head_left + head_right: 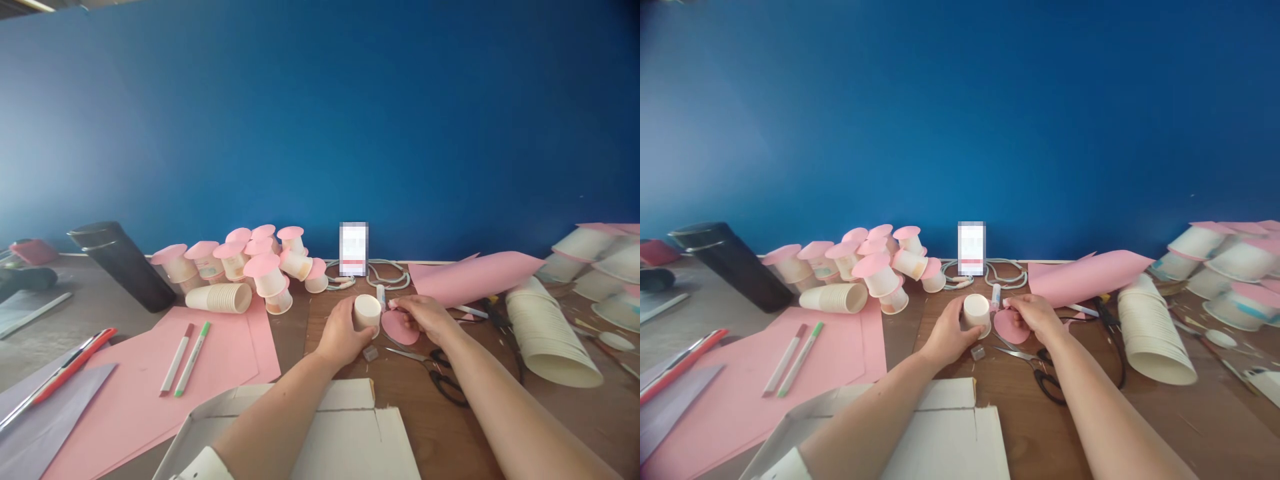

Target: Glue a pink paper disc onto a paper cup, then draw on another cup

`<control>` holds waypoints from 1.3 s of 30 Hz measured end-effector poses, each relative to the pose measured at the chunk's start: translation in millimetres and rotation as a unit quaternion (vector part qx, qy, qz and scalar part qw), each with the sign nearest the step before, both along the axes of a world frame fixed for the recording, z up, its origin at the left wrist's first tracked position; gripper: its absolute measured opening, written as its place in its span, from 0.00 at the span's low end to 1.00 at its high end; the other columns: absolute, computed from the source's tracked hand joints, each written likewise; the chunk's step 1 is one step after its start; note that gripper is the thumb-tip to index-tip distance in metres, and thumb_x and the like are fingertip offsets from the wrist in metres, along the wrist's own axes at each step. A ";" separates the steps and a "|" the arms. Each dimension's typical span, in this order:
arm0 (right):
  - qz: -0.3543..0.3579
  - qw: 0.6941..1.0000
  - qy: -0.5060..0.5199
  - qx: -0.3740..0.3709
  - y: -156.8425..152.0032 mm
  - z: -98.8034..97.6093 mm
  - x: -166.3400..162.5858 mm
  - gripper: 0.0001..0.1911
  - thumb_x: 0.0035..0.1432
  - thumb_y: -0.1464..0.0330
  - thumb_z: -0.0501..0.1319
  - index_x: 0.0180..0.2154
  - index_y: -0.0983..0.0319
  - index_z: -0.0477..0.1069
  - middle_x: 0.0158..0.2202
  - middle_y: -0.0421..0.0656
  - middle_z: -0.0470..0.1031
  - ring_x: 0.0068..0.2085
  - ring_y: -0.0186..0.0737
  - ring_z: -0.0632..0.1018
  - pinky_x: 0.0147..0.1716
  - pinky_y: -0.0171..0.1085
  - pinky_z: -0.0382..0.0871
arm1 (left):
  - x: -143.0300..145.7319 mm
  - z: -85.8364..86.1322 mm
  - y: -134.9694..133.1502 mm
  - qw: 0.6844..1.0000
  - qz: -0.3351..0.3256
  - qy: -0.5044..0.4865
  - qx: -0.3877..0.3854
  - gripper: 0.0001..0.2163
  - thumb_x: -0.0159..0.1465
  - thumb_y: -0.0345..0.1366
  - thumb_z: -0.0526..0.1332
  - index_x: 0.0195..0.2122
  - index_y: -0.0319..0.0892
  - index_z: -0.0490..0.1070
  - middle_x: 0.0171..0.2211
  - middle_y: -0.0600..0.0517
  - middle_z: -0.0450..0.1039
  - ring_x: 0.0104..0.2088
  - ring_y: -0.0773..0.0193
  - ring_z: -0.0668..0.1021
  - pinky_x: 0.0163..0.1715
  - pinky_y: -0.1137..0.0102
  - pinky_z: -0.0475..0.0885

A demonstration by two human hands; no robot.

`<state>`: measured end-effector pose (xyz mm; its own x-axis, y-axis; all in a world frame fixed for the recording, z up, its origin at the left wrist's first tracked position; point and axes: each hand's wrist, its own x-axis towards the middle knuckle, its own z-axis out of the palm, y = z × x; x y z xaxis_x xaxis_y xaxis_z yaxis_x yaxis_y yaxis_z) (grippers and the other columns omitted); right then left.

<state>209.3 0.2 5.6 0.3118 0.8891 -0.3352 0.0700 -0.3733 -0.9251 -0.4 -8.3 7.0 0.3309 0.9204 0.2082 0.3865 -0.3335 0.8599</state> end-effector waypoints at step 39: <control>0.152 0.906 -0.381 -0.106 -26.6 27.6 18.5 0.16 0.56 0.59 0.54 0.23 0.61 0.70 0.22 0.45 0.76 0.19 0.35 0.73 0.23 0.33 0.63 | 0.9 -0.5 -0.6 1.000 -0.001 0.003 0.012 0.24 0.52 0.36 0.66 0.52 0.44 0.66 0.51 0.47 0.70 0.50 0.55 0.72 0.50 0.62 0.66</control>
